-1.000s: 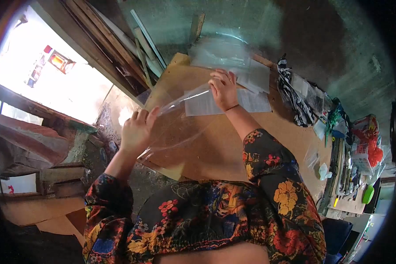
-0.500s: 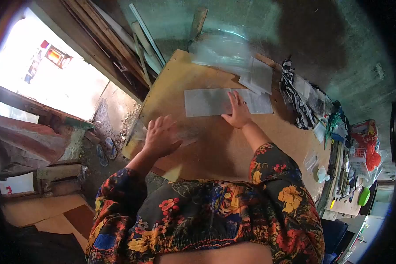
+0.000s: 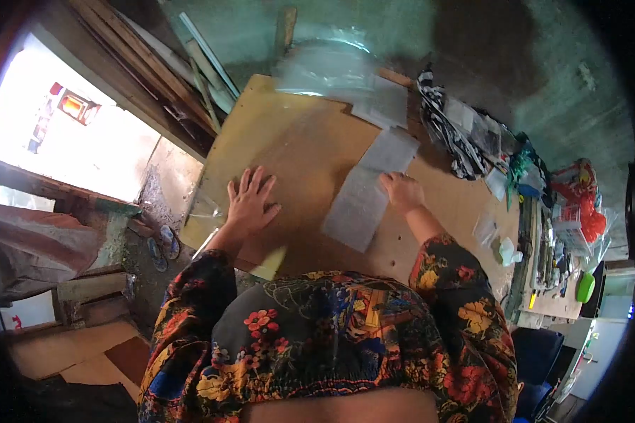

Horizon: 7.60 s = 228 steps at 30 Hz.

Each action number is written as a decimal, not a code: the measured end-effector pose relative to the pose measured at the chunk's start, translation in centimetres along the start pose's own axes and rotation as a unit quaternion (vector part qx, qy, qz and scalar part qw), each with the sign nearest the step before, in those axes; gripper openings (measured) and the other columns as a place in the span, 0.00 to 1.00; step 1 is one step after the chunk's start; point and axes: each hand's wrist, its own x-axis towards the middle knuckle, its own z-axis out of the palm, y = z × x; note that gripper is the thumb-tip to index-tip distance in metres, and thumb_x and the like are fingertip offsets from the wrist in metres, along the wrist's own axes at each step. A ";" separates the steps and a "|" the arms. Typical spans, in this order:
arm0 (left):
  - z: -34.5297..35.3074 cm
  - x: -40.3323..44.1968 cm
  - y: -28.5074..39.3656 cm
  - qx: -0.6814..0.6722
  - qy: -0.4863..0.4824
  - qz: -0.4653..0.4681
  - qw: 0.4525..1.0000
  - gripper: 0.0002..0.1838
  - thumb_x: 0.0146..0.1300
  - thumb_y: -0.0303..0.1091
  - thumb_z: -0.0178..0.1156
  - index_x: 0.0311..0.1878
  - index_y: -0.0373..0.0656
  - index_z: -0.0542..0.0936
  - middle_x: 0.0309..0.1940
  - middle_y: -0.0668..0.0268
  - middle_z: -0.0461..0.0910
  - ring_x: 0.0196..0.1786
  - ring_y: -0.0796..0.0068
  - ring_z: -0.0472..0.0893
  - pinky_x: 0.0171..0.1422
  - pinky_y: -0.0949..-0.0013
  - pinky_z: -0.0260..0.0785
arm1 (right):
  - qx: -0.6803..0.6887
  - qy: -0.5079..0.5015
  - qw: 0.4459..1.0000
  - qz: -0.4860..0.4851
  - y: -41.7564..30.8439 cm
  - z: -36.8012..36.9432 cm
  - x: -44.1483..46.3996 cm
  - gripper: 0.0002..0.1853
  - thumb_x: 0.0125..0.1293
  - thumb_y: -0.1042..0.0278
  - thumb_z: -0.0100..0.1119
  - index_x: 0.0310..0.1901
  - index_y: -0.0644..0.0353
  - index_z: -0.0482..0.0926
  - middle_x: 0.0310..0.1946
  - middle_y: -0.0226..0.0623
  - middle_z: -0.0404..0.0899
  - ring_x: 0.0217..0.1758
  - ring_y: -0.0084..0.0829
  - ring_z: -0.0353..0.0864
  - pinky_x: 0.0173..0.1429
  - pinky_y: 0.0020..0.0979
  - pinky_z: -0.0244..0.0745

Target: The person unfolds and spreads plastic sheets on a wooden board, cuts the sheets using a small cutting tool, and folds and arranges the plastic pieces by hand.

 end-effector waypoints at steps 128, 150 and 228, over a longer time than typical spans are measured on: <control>0.0 4.2 25.9 -0.001 -0.145 0.170 0.975 0.21 0.59 0.43 0.49 0.53 0.43 0.68 0.56 0.57 0.63 0.59 0.55 0.62 0.60 0.52 0.53 | 0.274 0.117 0.783 0.546 -0.3 -3.1 -24.0 0.28 0.52 0.68 0.60 0.54 0.61 0.61 0.36 0.51 0.73 0.36 0.50 0.75 0.42 0.40 0.71; 2.6 1.1 20.5 0.025 -0.088 0.260 0.961 0.36 0.57 0.53 0.49 0.66 0.50 0.54 0.68 0.60 0.41 0.70 0.57 0.42 0.68 0.46 0.35 | 0.161 0.191 0.858 0.449 6.0 0.5 -21.6 0.17 0.54 0.71 0.54 0.48 0.56 0.73 0.43 0.41 0.74 0.48 0.39 0.72 0.50 0.38 0.68; 4.9 2.3 34.8 -0.013 -0.094 0.248 0.964 0.25 0.60 0.53 0.45 0.61 0.63 0.63 0.67 0.62 0.45 0.69 0.57 0.43 0.68 0.46 0.33 | 0.152 0.031 0.952 0.263 2.0 -1.6 -28.5 0.25 0.57 0.57 0.52 0.56 0.57 0.65 0.62 0.39 0.56 0.66 0.40 0.51 0.64 0.46 0.45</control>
